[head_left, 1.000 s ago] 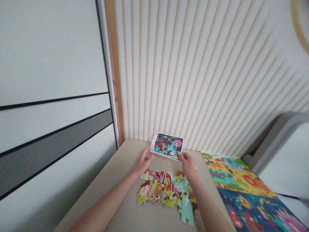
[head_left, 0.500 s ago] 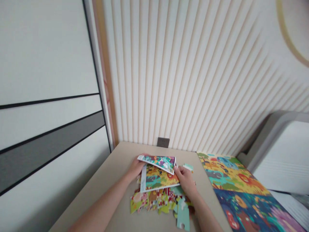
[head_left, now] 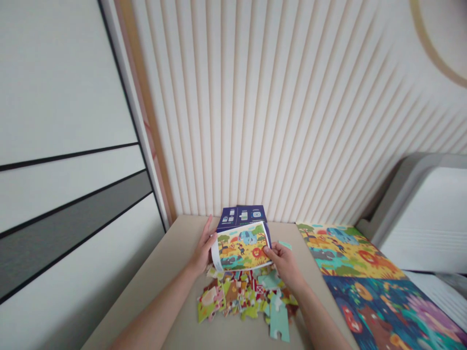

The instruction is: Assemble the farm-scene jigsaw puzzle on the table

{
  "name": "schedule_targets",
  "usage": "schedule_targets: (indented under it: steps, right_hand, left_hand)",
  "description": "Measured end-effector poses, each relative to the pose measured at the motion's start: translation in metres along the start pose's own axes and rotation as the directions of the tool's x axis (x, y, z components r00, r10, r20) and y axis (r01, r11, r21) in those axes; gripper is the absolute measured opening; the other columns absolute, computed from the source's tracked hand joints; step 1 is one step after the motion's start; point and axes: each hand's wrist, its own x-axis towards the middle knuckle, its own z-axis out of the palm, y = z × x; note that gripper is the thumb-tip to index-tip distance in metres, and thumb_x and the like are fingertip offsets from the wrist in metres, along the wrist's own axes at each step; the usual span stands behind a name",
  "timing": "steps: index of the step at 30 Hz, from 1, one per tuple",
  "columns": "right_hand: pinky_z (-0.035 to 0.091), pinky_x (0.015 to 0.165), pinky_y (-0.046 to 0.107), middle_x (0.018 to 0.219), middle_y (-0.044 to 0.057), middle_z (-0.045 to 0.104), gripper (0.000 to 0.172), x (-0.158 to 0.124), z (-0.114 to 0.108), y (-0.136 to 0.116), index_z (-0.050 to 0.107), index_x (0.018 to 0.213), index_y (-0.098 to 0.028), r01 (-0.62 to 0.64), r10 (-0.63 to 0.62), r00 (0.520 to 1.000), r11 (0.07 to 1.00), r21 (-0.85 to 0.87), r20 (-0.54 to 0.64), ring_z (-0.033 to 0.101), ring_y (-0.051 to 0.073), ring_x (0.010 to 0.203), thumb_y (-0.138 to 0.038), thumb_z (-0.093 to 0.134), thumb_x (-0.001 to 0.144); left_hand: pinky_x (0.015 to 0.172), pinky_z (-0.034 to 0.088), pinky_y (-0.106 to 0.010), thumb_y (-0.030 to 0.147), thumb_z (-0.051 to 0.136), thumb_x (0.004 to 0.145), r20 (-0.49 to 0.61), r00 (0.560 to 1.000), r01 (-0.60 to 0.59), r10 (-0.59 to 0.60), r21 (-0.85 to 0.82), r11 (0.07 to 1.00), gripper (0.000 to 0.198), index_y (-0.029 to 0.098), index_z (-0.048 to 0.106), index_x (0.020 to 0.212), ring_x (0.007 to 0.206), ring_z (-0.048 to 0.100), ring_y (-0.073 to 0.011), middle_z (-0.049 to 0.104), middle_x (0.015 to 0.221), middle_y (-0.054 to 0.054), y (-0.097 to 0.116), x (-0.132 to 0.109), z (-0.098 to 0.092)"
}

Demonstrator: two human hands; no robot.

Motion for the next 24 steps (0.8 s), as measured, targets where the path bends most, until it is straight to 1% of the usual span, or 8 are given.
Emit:
schedule_targets:
  steps: [4,8,12,15,17,19,22,24]
  right_hand:
    - [0.041,0.050,0.027,0.061,0.002,0.063,0.049,0.004,-0.004,0.003,0.058,0.069,-0.018,0.054,-0.058,0.989,0.998,-0.035,-0.139,0.056,0.017,0.054,-0.064,0.076,0.071]
    - [0.037,0.046,0.025,0.057,0.000,0.059,0.050,0.002,-0.002,-0.003,0.054,0.066,-0.019,0.042,-0.044,0.977,0.999,-0.014,-0.209,0.052,0.015,0.050,-0.065,0.074,0.072]
    - [0.042,0.047,0.028,0.063,0.003,0.065,0.046,-0.003,0.000,-0.012,0.057,0.070,-0.020,0.020,-0.001,0.979,0.996,0.090,-0.203,0.058,0.019,0.055,-0.064,0.072,0.075]
    - [0.046,0.050,0.029,0.069,0.005,0.069,0.041,-0.006,0.001,-0.019,0.060,0.075,-0.021,0.003,0.024,0.990,0.982,0.191,-0.142,0.064,0.022,0.061,-0.060,0.072,0.076]
    - [0.050,0.053,0.032,0.072,0.006,0.071,0.037,-0.008,0.003,-0.025,0.065,0.082,-0.020,-0.007,0.033,0.994,0.969,0.245,-0.100,0.068,0.025,0.066,-0.056,0.073,0.075]
    - [0.053,0.056,0.034,0.075,0.007,0.072,0.039,-0.011,0.005,-0.031,0.069,0.095,-0.020,-0.013,0.041,0.995,0.959,0.284,-0.091,0.070,0.027,0.069,-0.052,0.074,0.074]
    - [0.055,0.061,0.035,0.081,0.004,0.074,0.055,-0.015,0.009,-0.039,0.064,0.124,-0.024,0.004,0.044,0.989,0.946,0.323,-0.140,0.071,0.027,0.073,-0.047,0.073,0.075]
    - [0.056,0.063,0.035,0.084,0.003,0.074,0.066,-0.017,0.009,-0.041,0.056,0.137,-0.027,0.023,0.038,0.984,0.942,0.334,-0.174,0.072,0.027,0.077,-0.044,0.072,0.076]
  left_hand:
    - [0.099,0.052,-0.049,0.054,0.062,0.089,0.096,0.995,0.010,-0.009,-0.008,1.000,0.065,0.016,0.053,0.141,0.118,0.064,-0.0347,0.061,0.137,-0.018,-0.005,0.000,-0.006]
    - [0.100,0.051,-0.051,0.071,0.066,0.078,0.145,0.989,0.001,-0.007,0.041,0.999,0.078,0.014,0.061,0.131,0.122,0.060,-0.0387,0.065,0.130,-0.019,-0.013,0.002,-0.016]
    - [0.107,0.047,-0.051,0.076,0.075,0.065,0.259,0.966,-0.053,0.027,0.096,0.994,0.096,0.016,0.056,0.139,0.132,0.052,-0.0416,0.060,0.137,-0.020,-0.013,-0.001,-0.013]
    - [0.110,0.043,-0.052,0.063,0.086,0.061,0.330,0.944,-0.071,0.021,0.140,0.988,0.106,0.021,0.043,0.149,0.136,0.048,-0.0410,0.052,0.146,-0.018,-0.010,-0.005,-0.008]
    - [0.113,0.040,-0.053,0.053,0.090,0.062,0.333,0.943,-0.091,0.023,0.190,0.978,0.108,0.023,0.037,0.152,0.137,0.046,-0.0402,0.048,0.149,-0.018,-0.009,-0.007,-0.006]
    - [0.114,0.039,-0.054,0.050,0.091,0.060,0.339,0.941,-0.100,0.024,0.210,0.972,0.111,0.022,0.036,0.153,0.138,0.045,-0.0409,0.046,0.150,-0.019,-0.009,-0.008,-0.005]
    - [0.113,0.039,-0.055,0.054,0.093,0.053,0.385,0.923,-0.095,0.014,0.192,0.977,0.120,0.022,0.035,0.153,0.138,0.045,-0.0424,0.047,0.149,-0.020,-0.010,-0.007,-0.006]
    - [0.113,0.038,-0.055,0.050,0.093,0.054,0.396,0.918,-0.107,0.006,0.232,0.967,0.116,0.022,0.038,0.151,0.136,0.046,-0.0413,0.051,0.146,-0.019,-0.011,-0.006,-0.007]
